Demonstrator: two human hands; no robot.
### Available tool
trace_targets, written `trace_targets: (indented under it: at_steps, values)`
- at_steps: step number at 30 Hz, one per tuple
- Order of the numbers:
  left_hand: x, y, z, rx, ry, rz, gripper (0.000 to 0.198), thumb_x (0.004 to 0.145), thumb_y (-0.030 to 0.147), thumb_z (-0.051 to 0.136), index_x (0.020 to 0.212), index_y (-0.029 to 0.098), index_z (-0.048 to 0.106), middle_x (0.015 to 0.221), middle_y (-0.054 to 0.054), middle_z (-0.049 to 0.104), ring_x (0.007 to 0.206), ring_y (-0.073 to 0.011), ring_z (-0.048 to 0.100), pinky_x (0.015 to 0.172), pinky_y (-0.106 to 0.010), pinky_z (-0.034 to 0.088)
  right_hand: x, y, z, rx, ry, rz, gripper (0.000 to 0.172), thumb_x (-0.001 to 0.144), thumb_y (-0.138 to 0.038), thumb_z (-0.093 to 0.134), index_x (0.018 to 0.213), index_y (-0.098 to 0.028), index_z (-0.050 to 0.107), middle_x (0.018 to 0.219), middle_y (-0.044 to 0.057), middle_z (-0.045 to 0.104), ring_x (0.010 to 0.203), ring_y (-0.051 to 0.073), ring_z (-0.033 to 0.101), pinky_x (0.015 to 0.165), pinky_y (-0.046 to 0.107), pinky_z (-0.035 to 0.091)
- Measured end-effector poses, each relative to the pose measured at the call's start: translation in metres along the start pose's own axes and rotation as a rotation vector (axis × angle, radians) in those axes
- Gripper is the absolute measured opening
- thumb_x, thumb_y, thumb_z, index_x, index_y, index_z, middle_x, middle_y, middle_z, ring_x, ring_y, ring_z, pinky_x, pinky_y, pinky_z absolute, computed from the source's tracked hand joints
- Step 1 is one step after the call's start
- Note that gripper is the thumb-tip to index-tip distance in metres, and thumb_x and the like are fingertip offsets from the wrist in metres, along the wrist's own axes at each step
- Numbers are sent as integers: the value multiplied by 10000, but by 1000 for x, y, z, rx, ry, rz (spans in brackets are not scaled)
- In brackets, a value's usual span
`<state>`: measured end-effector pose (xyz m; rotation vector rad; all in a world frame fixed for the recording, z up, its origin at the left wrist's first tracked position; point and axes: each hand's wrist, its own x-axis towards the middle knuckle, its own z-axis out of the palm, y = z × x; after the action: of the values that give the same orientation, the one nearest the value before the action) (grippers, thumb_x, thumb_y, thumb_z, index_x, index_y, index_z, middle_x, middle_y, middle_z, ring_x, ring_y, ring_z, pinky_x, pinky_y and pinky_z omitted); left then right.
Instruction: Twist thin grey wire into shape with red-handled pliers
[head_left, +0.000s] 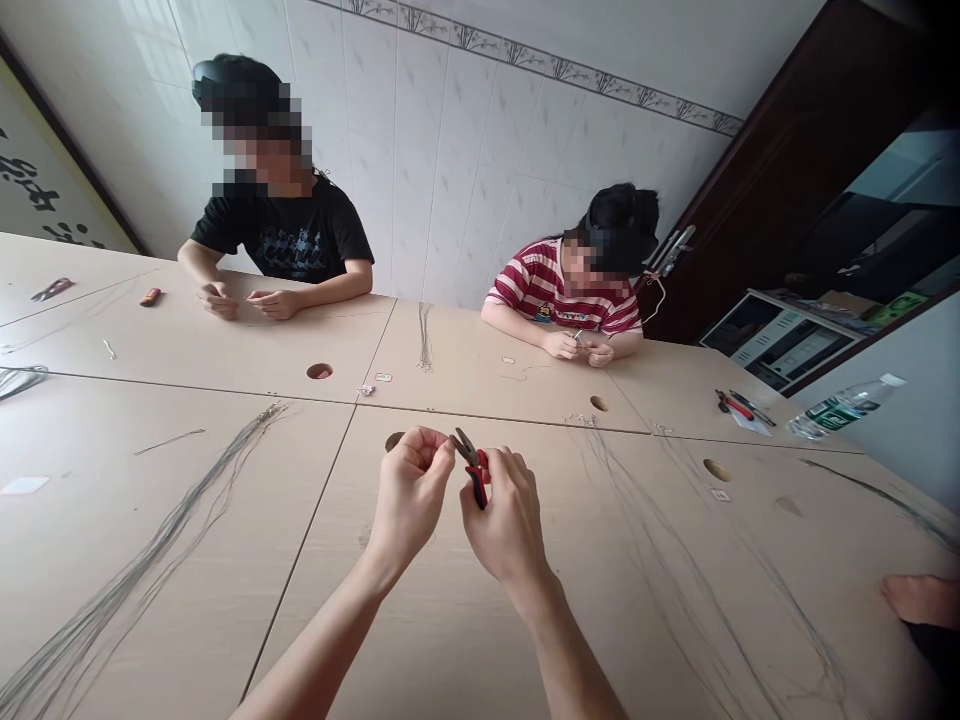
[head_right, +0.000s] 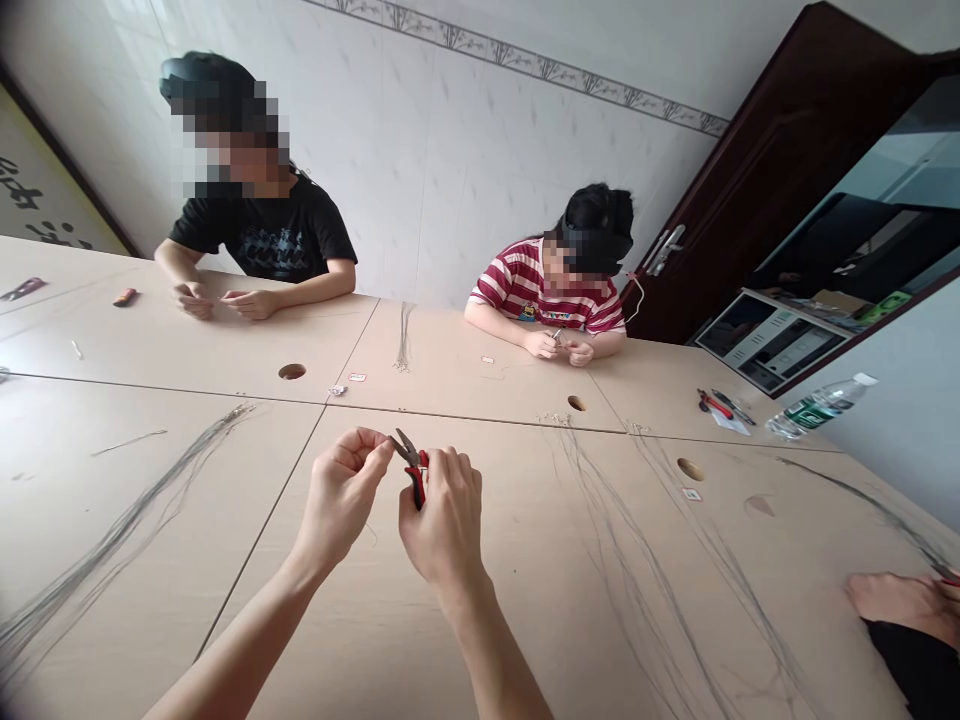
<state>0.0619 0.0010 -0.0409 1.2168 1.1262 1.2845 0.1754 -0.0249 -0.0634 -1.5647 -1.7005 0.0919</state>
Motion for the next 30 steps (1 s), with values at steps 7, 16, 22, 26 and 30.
trace_targets:
  at_steps: [7,16,22,26,30]
  values:
    - [-2,-1,2,8,-6,-19,222,862,357,561,743,172,529,547,63,483,458,-61,322,432,-194,237,0,1,1,-21,35,7,128,789,-90,478,837,-208,469,771,27,561,728,203,502,657,322,399]
    - [-2,-1,4,21,7,-19,222,854,361,563,736,177,525,538,71,427,445,-63,276,418,-199,213,-1,4,5,-13,46,15,127,805,-105,452,760,-221,427,694,5,533,640,174,508,557,272,372]
    - [-2,2,6,30,-25,-39,212,822,358,574,716,180,531,537,65,419,443,-67,268,408,-201,200,1,6,3,-27,66,18,134,773,-101,436,727,-226,416,653,-9,521,581,157,485,520,258,348]
    - [0,3,1,143,-128,-44,212,812,319,547,654,186,498,505,78,302,447,-73,211,408,-209,166,3,7,1,-28,81,21,130,769,-106,426,722,-227,411,635,-14,511,563,155,479,505,254,336]
    - [0,3,-2,250,-195,-18,371,811,330,538,568,207,285,529,72,203,483,-76,173,431,-222,150,2,6,1,-16,90,1,138,812,-143,446,712,-229,407,630,-12,509,568,157,488,502,255,333]
